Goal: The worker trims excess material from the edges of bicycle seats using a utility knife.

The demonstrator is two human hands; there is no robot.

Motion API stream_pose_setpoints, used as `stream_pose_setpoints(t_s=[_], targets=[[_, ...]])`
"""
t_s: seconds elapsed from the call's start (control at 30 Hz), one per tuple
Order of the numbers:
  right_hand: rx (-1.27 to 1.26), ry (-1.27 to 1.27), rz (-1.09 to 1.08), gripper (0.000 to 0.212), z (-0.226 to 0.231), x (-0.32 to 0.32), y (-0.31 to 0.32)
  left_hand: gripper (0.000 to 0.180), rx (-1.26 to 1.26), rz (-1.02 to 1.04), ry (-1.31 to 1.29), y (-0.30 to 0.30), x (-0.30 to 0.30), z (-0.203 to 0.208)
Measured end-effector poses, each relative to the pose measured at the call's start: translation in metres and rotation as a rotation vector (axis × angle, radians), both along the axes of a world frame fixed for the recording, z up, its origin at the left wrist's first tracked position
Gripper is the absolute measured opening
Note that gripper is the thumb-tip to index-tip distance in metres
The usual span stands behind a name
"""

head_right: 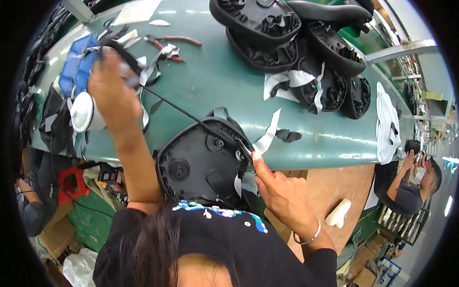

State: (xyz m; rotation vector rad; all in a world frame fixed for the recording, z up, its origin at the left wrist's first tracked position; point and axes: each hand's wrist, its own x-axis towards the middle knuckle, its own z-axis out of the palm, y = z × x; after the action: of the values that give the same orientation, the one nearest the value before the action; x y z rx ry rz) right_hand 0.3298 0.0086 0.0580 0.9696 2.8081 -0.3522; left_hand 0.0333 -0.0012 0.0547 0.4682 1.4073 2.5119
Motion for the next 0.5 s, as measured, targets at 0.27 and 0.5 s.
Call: stream_pose_setpoints(t_s=[0.27,0.5], targets=[[0.049,0.025,0.008,0.053,-0.006,-0.002,-0.009,0.029,-0.189,0.529,0.363,0.011,-0.03,-0.027],[-0.426,0.291,-0.41,0.055,-0.029,0.021,-0.044,0.028,0.087,1.014,0.311,0.001,-0.075,0.023]])
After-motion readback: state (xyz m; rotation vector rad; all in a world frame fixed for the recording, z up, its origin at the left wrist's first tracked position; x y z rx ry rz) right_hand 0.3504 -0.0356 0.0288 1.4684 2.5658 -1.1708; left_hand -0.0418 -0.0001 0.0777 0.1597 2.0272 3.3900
